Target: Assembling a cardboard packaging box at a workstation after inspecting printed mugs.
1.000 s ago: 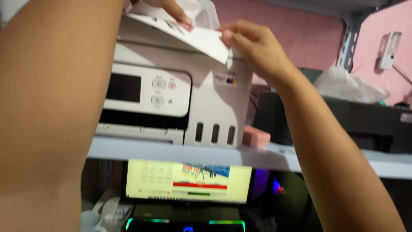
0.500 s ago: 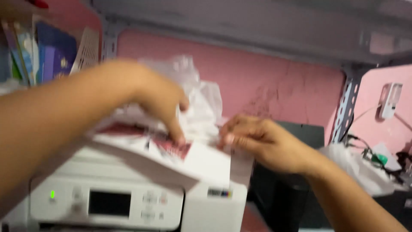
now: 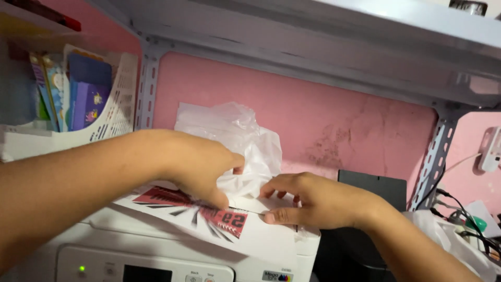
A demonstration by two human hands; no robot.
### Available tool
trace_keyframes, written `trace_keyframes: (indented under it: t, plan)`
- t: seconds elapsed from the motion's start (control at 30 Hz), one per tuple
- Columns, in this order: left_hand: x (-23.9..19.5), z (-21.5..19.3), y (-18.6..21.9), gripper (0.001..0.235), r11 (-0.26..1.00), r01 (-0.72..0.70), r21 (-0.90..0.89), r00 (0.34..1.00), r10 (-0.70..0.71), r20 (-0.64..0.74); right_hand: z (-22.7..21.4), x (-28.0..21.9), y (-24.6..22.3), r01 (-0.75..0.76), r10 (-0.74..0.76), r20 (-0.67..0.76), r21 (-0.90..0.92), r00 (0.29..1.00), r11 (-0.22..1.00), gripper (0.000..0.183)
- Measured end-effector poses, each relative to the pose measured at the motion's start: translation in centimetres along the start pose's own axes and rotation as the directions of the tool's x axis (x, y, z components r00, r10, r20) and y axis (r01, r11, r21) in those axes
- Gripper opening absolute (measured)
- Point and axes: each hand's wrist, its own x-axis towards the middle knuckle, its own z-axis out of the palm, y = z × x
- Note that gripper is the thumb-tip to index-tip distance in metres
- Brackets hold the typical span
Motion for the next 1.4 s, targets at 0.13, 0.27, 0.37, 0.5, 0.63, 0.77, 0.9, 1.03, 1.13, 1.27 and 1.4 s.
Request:
trace_keyframes:
  t: [0.13, 0.27, 0.37, 0.5, 0.63, 0.77, 0.9, 1.03, 1.13, 1.27, 1.4]
  plan:
    - [-1.0, -0.3, 1.2, 0.072, 0.994, 0.106, 0.025, 0.99, -0.107, 0.088, 0.7, 0.9, 0.8, 0.155, -0.16, -0.01, -0.191, 0.987, 0.969, 0.042]
    - [-0.5, 0.9, 1.4, 0.051, 0.995, 0.025, 0.101, 1.0, -0.027, 0.017, 1.6, 0.9, 0.9, 0.283, -0.329, -0.109, -0.308, 0.938, 0.908, 0.019]
    - [0.6, 3.0, 1.0, 0.03, 0.98, -0.079, 0.184, 0.992, 0.095, -0.083, 2.1, 1.0, 1.4, 0.339, -0.432, -0.164, -0.403, 0.887, 0.85, 0.014]
    - [1.8, 5.2, 0.1, 0.017, 0.931, -0.171, 0.324, 0.921, 0.268, -0.282, 1.3, 0.6, 1.0, 0.323, -0.39, -0.177, -0.316, 0.904, 0.892, 0.016]
    - [0.2, 3.1, 1.2, 0.026, 0.975, -0.148, 0.165, 0.977, 0.171, -0.131, 0.8, 0.8, 1.3, 0.248, -0.285, -0.123, -0.249, 0.951, 0.936, 0.018]
    - [0.6, 3.9, 0.9, 0.027, 0.952, -0.183, 0.245, 0.948, 0.237, -0.214, 1.1, 1.2, 1.4, 0.167, -0.242, -0.152, -0.391, 0.958, 0.905, 0.021]
    - [0.6, 4.2, 1.1, 0.034, 0.967, -0.159, 0.198, 0.959, 0.199, -0.2, 1.5, 1.2, 1.5, 0.19, -0.309, -0.191, -0.467, 0.932, 0.864, 0.028]
    - [-0.6, 3.4, 1.7, 0.03, 0.989, -0.133, 0.07, 0.976, 0.142, -0.163, 2.1, 1.4, 2.0, 0.152, -0.317, -0.209, -0.561, 0.925, 0.813, 0.027]
    - [-1.2, 3.1, 1.9, 0.047, 0.99, -0.136, 0.028, 0.976, 0.139, -0.17, 2.2, 1.5, 2.1, 0.253, -0.447, -0.197, -0.599, 0.873, 0.759, 0.021]
    - [-1.0, 3.2, 1.8, 0.047, 0.99, -0.137, 0.015, 0.971, 0.137, -0.196, 2.3, 1.7, 2.5, 0.319, -0.592, -0.223, -0.67, 0.774, 0.67, 0.01]
    - [-1.3, 3.0, 1.6, 0.051, 0.953, -0.301, -0.004, 0.902, 0.284, -0.325, 2.2, 2.6, 3.5, 0.281, -0.695, -0.265, -0.776, 0.668, 0.565, 0.019]
